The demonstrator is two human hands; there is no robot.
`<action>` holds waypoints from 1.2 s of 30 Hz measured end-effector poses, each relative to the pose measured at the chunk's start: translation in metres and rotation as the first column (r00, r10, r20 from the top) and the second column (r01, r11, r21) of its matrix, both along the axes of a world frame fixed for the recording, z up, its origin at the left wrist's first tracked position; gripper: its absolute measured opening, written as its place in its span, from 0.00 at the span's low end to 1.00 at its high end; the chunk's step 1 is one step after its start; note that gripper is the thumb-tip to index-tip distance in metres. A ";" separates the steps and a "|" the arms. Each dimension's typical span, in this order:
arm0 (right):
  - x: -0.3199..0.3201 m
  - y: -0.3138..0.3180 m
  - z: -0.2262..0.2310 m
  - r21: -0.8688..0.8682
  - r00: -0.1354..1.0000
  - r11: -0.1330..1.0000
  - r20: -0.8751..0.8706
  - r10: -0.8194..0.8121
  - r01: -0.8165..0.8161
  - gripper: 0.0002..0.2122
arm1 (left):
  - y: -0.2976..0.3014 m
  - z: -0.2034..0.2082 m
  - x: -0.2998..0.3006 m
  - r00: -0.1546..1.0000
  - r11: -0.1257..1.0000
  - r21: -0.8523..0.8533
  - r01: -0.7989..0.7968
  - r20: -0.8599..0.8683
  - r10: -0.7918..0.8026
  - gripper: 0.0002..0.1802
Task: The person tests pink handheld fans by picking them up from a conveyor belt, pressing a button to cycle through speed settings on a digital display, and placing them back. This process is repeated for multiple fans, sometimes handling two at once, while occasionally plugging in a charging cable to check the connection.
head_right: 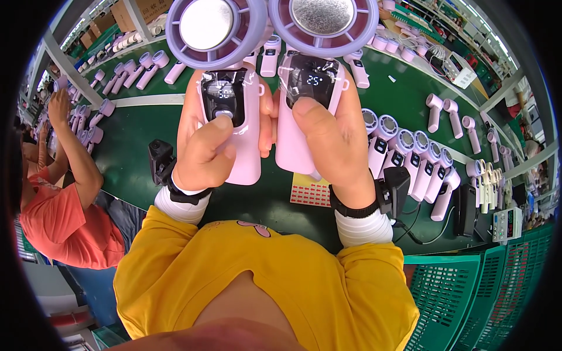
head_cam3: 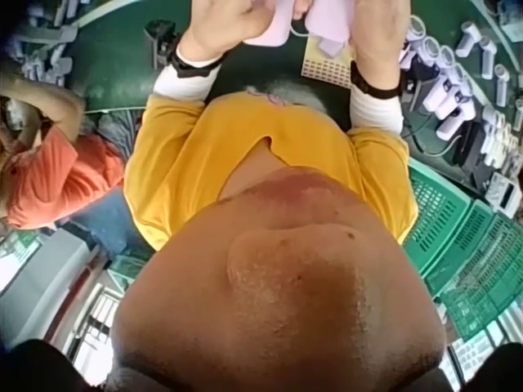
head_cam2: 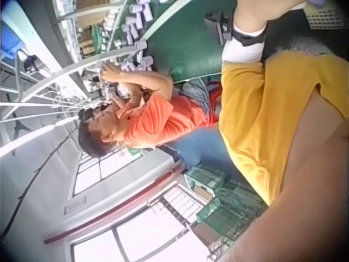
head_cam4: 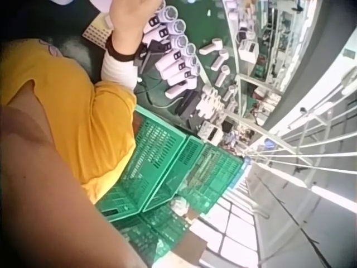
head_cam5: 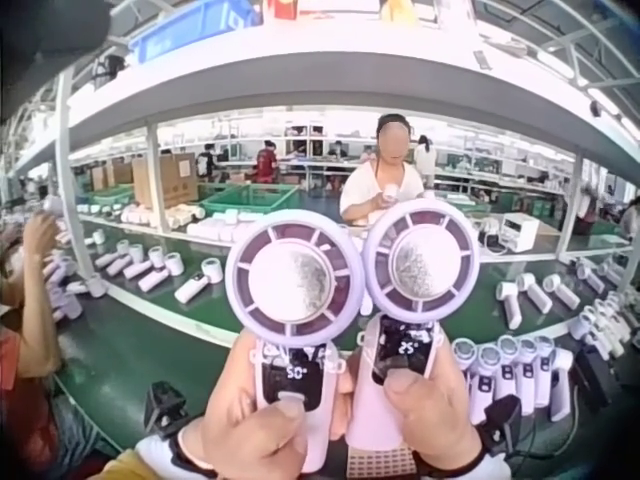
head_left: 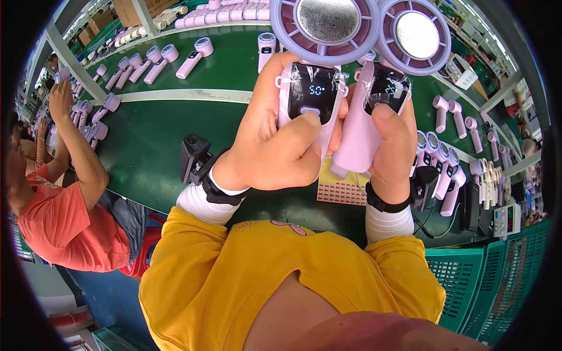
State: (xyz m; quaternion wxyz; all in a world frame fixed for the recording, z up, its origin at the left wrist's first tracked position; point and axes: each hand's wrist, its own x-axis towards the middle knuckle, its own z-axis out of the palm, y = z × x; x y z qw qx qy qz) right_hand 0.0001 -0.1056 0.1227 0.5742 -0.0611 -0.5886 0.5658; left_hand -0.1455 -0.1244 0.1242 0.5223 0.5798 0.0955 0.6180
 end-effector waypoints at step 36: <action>-0.009 -0.001 0.002 0.021 0.999 0.999 0.008 -0.038 0.038 0.16 | 0.004 -0.003 -0.011 0.988 0.992 0.108 -0.067 -0.129 0.081 0.29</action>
